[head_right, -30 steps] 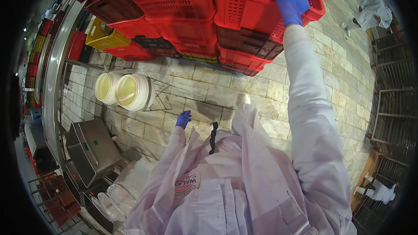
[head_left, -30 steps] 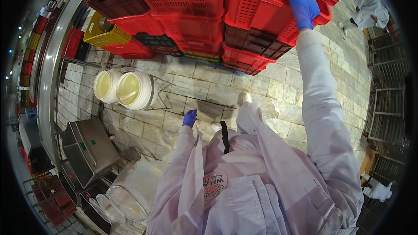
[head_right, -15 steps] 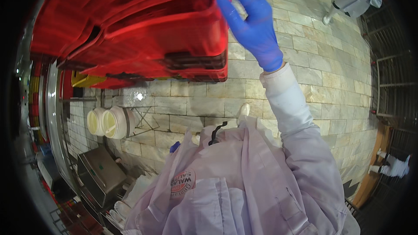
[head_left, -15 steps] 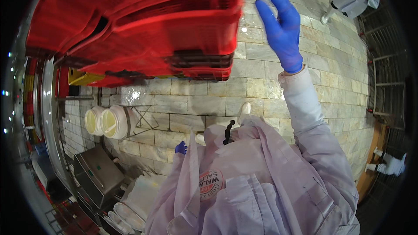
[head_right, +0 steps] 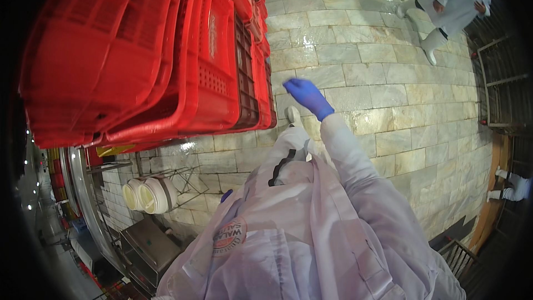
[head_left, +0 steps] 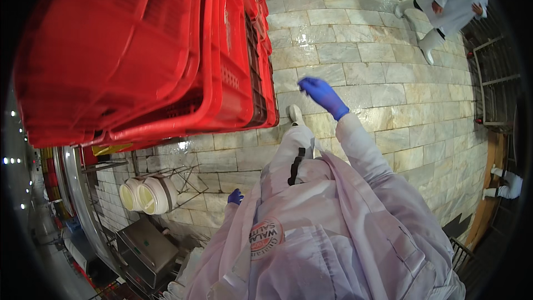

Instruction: The person stacks red plastic crates, moves a metal bin, and handles buckets and a yellow crate. They then wipe a large stainless steel table with a squeegee and cloth, and finally stack assorted crates on a pallet.

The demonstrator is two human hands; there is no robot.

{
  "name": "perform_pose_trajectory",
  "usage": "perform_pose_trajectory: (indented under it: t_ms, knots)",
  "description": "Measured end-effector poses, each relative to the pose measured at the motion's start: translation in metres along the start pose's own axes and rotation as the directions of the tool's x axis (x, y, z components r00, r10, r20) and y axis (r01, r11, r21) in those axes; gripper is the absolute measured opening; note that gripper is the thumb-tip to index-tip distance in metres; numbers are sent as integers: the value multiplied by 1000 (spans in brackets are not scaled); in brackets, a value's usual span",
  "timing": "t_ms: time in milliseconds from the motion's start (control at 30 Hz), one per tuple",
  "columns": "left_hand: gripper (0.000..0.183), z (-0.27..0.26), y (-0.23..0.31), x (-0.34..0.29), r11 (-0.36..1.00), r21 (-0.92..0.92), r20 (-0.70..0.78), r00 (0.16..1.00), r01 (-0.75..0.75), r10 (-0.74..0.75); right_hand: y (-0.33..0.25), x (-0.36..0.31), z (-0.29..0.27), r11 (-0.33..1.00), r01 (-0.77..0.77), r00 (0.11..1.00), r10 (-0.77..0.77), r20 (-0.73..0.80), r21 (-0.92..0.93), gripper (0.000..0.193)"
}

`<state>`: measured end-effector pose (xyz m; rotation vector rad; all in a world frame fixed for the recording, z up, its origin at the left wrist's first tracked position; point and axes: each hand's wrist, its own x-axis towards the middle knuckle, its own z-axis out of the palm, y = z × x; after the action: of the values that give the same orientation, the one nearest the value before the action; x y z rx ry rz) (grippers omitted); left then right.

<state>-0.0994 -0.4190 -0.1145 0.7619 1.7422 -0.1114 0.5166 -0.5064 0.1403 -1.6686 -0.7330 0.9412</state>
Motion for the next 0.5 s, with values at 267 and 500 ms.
perform_pose_trajectory:
  t_ms: [267,500]
  knots:
    - [45,68,79,14,1000,2,42,999,15,-15,229,-6,-104,606,-553,741,671,-5,-572,44]
    - [41,116,158,-11,992,-113,20,998,-50,53,273,3,-190,794,-567,772,605,-194,222,28]
